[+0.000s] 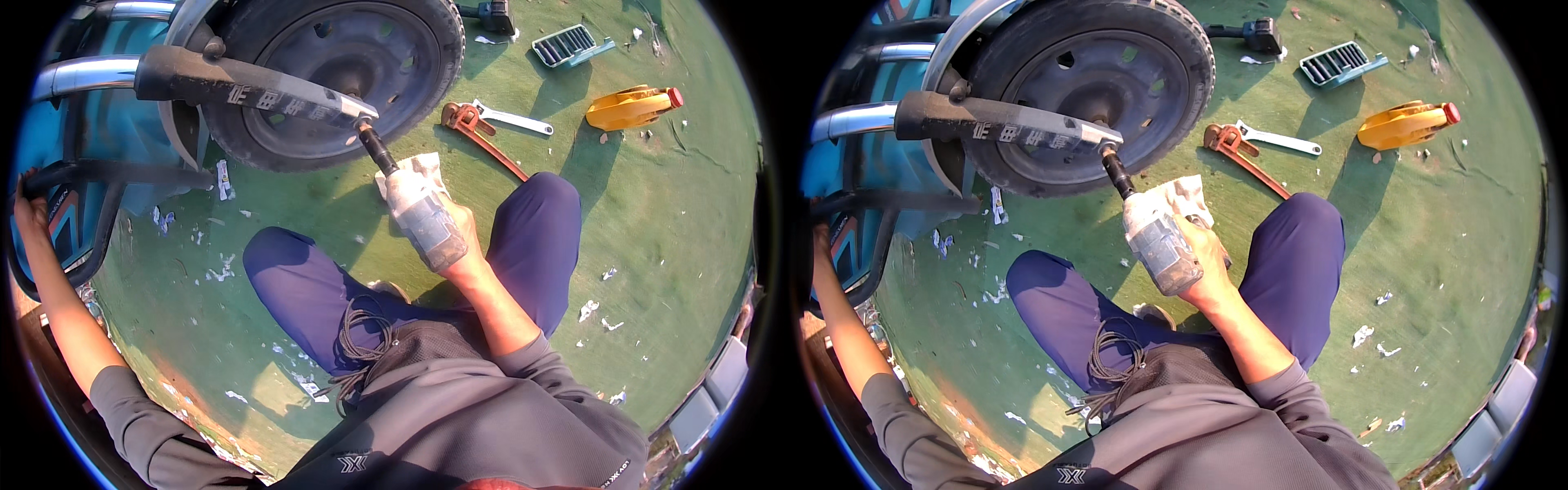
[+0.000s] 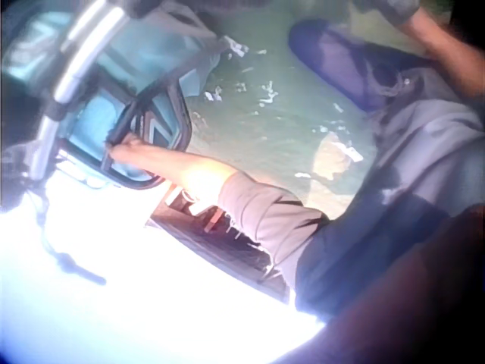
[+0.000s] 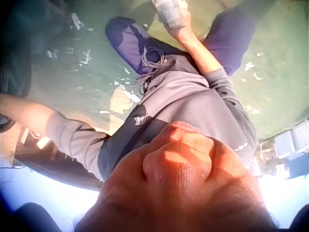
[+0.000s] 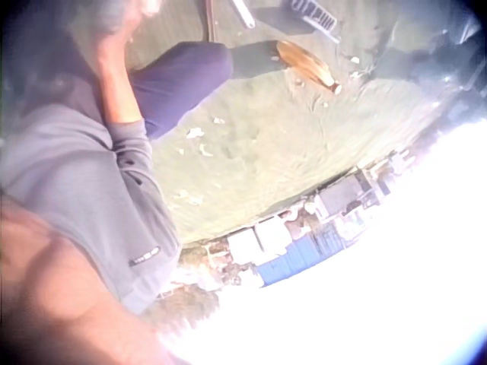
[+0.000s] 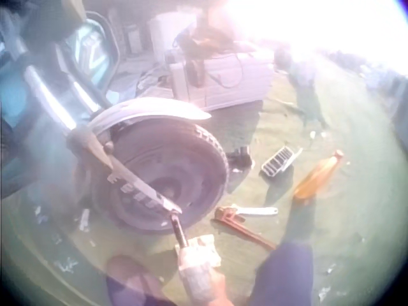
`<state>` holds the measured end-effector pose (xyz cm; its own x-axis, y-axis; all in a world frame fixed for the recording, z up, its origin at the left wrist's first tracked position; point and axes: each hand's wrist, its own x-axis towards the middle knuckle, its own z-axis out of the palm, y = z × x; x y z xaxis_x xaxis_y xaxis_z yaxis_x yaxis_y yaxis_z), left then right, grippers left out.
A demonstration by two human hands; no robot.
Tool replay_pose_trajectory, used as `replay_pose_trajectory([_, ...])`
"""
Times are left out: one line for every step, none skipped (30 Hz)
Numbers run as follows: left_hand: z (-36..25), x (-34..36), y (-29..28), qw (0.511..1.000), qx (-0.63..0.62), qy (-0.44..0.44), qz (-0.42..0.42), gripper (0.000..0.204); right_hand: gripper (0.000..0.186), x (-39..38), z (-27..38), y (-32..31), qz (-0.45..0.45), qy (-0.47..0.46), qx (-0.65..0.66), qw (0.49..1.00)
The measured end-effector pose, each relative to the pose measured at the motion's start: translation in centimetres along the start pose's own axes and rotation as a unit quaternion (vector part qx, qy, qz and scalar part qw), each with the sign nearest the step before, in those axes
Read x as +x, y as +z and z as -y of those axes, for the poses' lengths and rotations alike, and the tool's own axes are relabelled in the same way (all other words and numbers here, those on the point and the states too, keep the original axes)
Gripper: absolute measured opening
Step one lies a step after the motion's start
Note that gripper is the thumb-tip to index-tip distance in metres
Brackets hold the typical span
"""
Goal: The person lubricates the front wheel axle of a blue scooter with oil from a yellow bottle, wipes the area with a cloth, and then uses a cordless impact wrench to tighten the axle nut.
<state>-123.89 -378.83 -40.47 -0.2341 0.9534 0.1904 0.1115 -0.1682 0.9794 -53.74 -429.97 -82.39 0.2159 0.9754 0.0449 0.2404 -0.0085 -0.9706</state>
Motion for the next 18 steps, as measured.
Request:
replay_pose_trajectory([-0.2,-0.2,-0.1,1.000,0.000,-0.001,-0.001,0.034,0.036,0.1,0.2,-0.3,0.003,0.007,0.006,1.000])
replay_pose_trajectory([-0.7,-0.3,-0.2,1.000,0.001,-0.001,-0.004,0.034,0.036,0.2,0.5,-0.4,0.006,0.014,0.012,1.000])
replay_pose_trajectory([-0.7,-0.5,-0.5,1.000,0.002,-0.003,-0.007,0.034,0.038,0.1,0.8,-0.4,0.015,0.002,-0.001,1.000])
replay_pose_trajectory([-0.7,-0.6,-0.7,1.000,0.002,-0.004,-0.004,0.034,0.040,0.0,1.2,0.0,-0.010,0.009,0.002,1.000])
replay_pose_trajectory([-0.5,-0.6,-0.7,1.000,-0.003,-0.009,-0.003,0.033,0.041,0.0,1.8,0.8,-0.035,0.017,0.005,0.999])
replay_pose_trajectory([-0.8,-0.6,-0.9,1.000,-0.008,-0.012,-0.003,0.033,0.042,0.0,2.2,1.4,-0.061,0.023,0.010,0.998])
replay_pose_trajectory([-1.3,-0.6,-1.0,1.000,-0.013,-0.015,-0.002,0.033,0.044,-0.1,1.6,1.8,-0.075,-0.007,-0.049,0.996])
replay_pose_trajectory([-1.8,-0.4,-0.9,1.000,-0.018,-0.017,0.000,0.033,0.044,-0.2,1.1,1.9,-0.062,0.006,-0.022,0.998])
replay_pose_trajectory([-2.1,-0.4,-0.7,1.000,-0.020,-0.016,-0.001,0.032,0.045,-0.1,0.8,1.9,-0.051,0.019,0.002,0.999])
replay_pose_trajectory([-1.4,-0.1,0.1,0.999,-0.028,-0.017,0.003,0.032,0.046,0.1,0.7,1.9,-0.045,0.030,0.018,0.998])
replay_pose_trajectory([-0.8,-0.3,0.5,0.999,-0.031,-0.014,0.002,0.031,0.044,0.4,1.1,2.5,-0.077,0.020,0.037,0.996])
replay_pose_trajectory([-0.2,-0.7,0.4,0.999,-0.035,-0.011,-0.002,0.031,0.043,0.4,0.8,2.7,-0.081,0.017,0.020,0.996])
replay_pose_trajectory([0.4,-0.5,0.6,1.000,-0.027,0.003,-0.002,0.031,0.043,0.3,0.2,3.1,-0.085,0.013,0.002,0.996])
replay_pose_trajectory([0.9,0.1,1.1,1.000,-0.026,0.003,0.013,0.031,0.042,0.3,-0.2,3.4,-0.089,0.011,-0.016,0.996])
replay_pose_trajectory([0.1,0.3,0.0,1.000,-0.020,0.007,0.019,0.031,0.042,0.3,-0.2,3.4,-0.080,0.007,0.004,0.997])
replay_pose_trajectory([0.1,0.9,-0.3,0.999,-0.018,0.009,0.025,0.031,0.042,0.2,-0.3,3.4,-0.081,0.011,-0.002,0.997])
replay_pose_trajectory([-0.1,1.4,-0.6,0.999,-0.016,0.011,0.032,0.031,0.042,0.0,-0.3,3.5,-0.081,0.016,-0.007,0.997])
replay_pose_trajectory([0.2,2.1,-0.5,0.999,-0.009,0.016,0.037,0.031,0.042,0.0,-0.2,3.5,-0.083,0.021,-0.016,0.996])
